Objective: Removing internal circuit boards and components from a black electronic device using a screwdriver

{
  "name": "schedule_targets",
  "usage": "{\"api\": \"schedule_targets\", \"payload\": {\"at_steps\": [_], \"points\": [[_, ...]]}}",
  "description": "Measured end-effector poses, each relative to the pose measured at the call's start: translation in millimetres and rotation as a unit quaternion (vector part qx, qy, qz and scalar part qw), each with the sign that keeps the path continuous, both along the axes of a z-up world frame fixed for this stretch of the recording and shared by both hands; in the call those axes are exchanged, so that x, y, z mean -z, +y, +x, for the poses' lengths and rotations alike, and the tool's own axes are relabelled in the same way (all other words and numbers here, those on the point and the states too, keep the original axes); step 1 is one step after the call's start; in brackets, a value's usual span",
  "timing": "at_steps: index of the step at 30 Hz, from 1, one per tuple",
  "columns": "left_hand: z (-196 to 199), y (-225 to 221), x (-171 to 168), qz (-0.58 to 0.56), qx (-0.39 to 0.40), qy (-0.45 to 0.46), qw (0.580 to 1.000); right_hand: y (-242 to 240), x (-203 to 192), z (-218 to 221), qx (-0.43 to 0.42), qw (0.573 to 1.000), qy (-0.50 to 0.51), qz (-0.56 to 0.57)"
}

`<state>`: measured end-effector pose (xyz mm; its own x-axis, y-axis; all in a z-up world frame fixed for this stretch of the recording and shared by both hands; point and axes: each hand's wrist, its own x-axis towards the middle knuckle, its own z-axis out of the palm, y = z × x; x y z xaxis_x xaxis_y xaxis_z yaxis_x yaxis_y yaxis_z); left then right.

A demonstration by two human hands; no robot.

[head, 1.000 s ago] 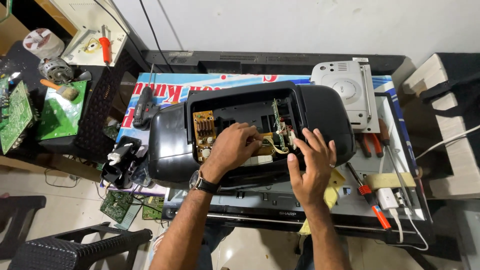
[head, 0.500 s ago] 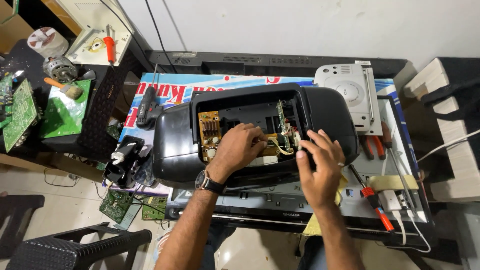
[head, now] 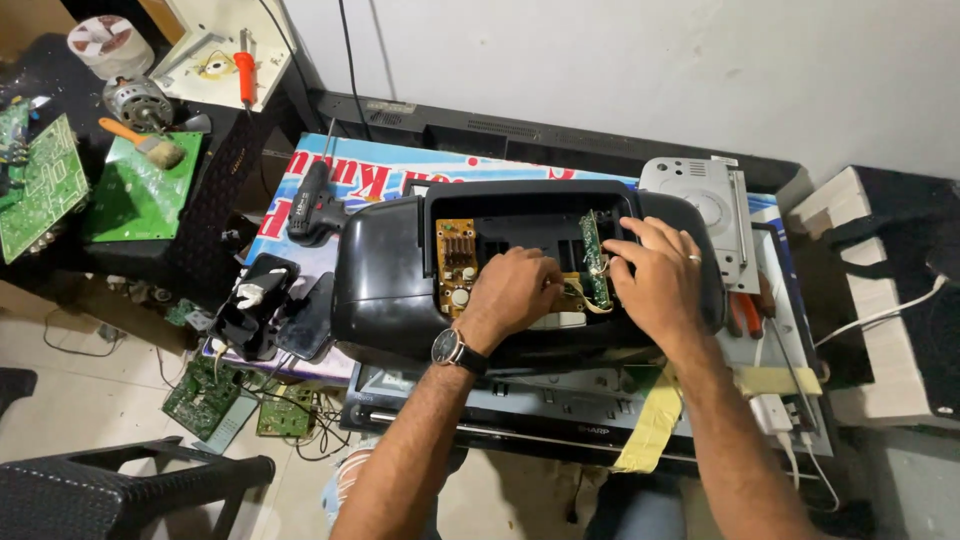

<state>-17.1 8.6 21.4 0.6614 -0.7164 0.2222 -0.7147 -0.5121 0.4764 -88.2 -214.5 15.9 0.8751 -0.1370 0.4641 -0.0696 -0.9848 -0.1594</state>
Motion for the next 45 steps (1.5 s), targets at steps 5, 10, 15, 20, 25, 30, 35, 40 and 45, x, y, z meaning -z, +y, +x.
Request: {"api": "schedule_targets", "payload": {"at_steps": [5,10,15,20,25,30,35,40,45], "points": [[-2,1,7,-0.015,-0.015,-0.020,1.000,7,-4,-6,0.001,1.000,-0.007,-0.021],[-1,2,8,-0.015,-0.019,-0.018,1.000,9,-4,-2,-0.004,0.998,-0.025,-0.053],[0,0,10,-0.011,-0.025,-0.009,1.000,15,-18,-11,0.005,0.998,0.025,-0.060],[-2,2,7,-0.010,-0.028,-0.003,1.000,6,-14,-5,0.005,0.991,0.088,-0.104],[-3,4,0,0.003,-0.020,0.004,1.000,0,-30,15,0.004,0.954,0.220,-0.205],[0,4,4,0.002,-0.024,0.010,1.000,2,-34,22,0.022,0.951,0.252,-0.177],[-2,5,1,0.009,-0.030,-0.002,1.000,-1,-14,21,0.029,0.976,0.150,-0.158],[-3,7,4,-0.012,-0.025,-0.037,0.999,3,-22,16,0.039,0.978,0.166,-0.121],[-3,6,6,-0.018,-0.031,-0.046,0.998,15,-42,0,-0.012,0.992,0.110,-0.066]]}}
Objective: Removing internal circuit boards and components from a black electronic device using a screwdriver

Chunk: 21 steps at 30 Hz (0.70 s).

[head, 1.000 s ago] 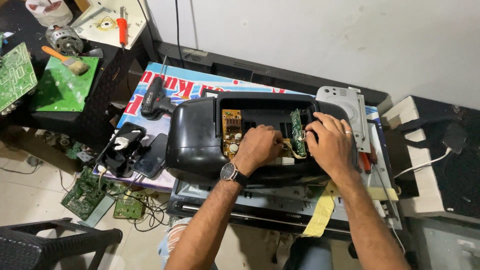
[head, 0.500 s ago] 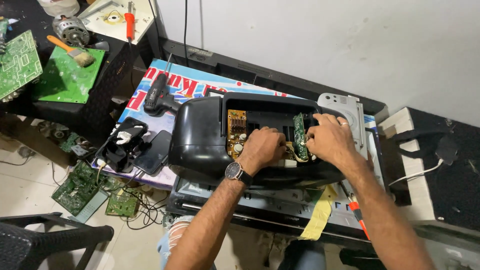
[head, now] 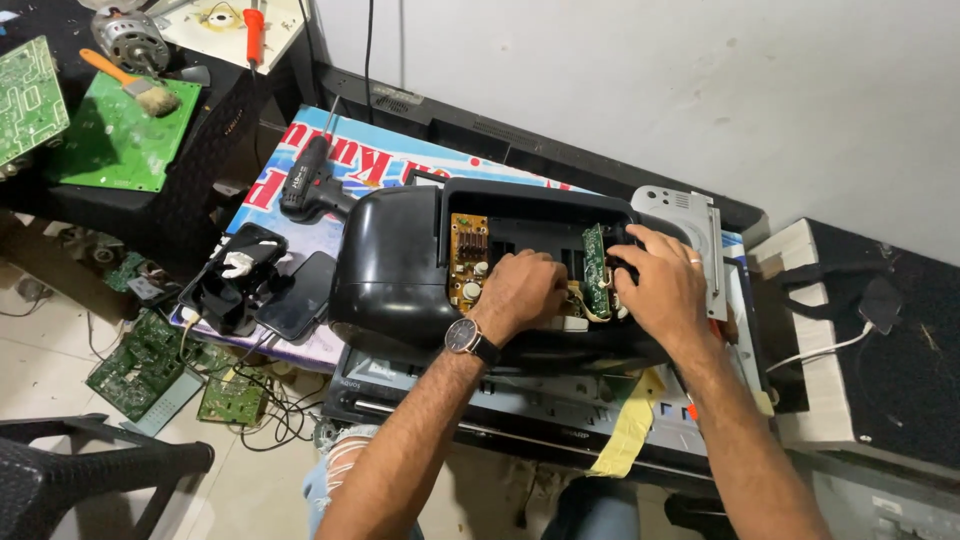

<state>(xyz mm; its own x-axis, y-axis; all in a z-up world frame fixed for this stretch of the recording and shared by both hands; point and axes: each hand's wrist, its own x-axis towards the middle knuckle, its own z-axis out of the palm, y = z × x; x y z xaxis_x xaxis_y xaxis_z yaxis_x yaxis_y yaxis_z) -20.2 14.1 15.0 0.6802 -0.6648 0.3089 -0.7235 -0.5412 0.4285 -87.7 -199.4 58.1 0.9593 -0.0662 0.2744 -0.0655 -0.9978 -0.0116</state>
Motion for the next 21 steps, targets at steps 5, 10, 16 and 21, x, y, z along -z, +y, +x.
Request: {"api": "schedule_targets", "payload": {"at_steps": [5,10,16,21], "points": [[4,-2,-1,0.008,0.011,0.031,0.999,-19,22,1,-0.037,0.999,-0.021,0.015],[3,-4,0,0.020,0.008,0.050,0.999,-32,41,2,-0.058,0.994,-0.075,0.052],[1,-1,-9,0.007,0.021,0.062,0.998,-29,33,-1,-0.089,0.987,-0.121,0.049],[-1,0,-12,0.002,0.031,0.066,0.997,-29,40,1,-0.071,0.992,-0.098,0.030]]}}
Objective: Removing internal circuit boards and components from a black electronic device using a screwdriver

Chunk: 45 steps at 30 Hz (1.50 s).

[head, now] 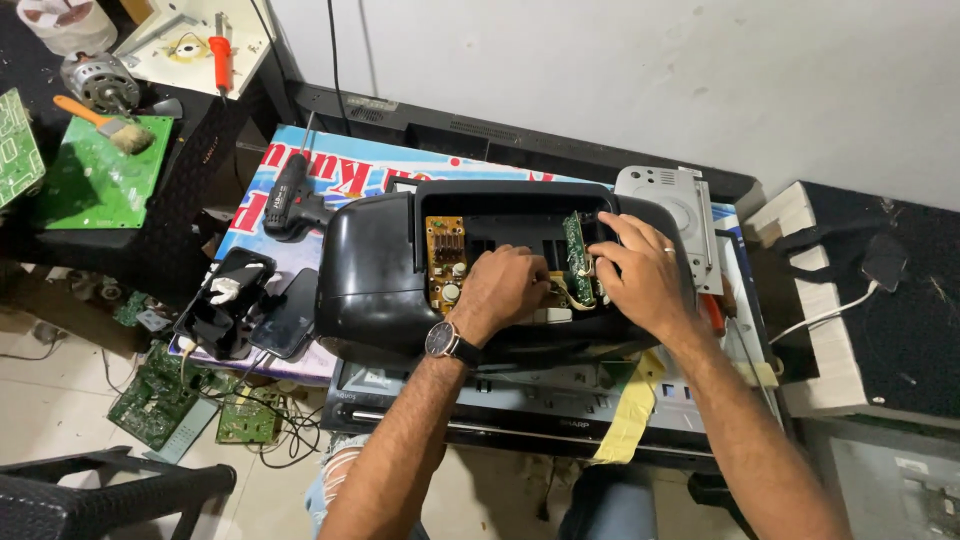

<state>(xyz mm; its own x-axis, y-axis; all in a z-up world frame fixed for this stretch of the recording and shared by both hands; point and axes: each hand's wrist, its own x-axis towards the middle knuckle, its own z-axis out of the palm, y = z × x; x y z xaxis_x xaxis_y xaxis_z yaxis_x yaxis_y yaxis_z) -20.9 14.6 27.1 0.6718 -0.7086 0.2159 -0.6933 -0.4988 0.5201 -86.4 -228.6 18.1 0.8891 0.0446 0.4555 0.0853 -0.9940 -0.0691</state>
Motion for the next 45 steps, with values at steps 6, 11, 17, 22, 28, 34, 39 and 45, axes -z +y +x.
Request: {"api": "schedule_targets", "payload": {"at_steps": [6,11,17,22,28,34,39,45], "points": [[2,1,0,0.003,0.017,0.012,1.000,-1,-15,5,0.026,0.993,0.114,0.034],[5,-2,8,0.012,0.010,0.003,1.000,-4,-22,8,0.032,0.989,0.142,0.031],[5,-1,12,-0.008,0.014,-0.002,1.000,8,-48,-23,0.032,0.968,0.246,0.048],[4,-2,9,-0.009,0.007,-0.008,1.000,12,-22,-45,0.023,0.991,0.133,0.024],[1,1,3,-0.013,0.008,0.001,1.000,26,-14,-61,0.025,0.998,0.051,0.016],[0,-1,3,-0.012,0.005,0.013,1.000,23,-7,-72,0.018,0.999,0.026,0.022],[2,-2,4,0.013,0.009,0.008,1.000,8,-15,-67,-0.035,0.996,-0.051,0.057],[2,-1,0,0.020,0.016,0.009,1.000,11,-21,-58,-0.044,0.989,-0.080,0.116]]}}
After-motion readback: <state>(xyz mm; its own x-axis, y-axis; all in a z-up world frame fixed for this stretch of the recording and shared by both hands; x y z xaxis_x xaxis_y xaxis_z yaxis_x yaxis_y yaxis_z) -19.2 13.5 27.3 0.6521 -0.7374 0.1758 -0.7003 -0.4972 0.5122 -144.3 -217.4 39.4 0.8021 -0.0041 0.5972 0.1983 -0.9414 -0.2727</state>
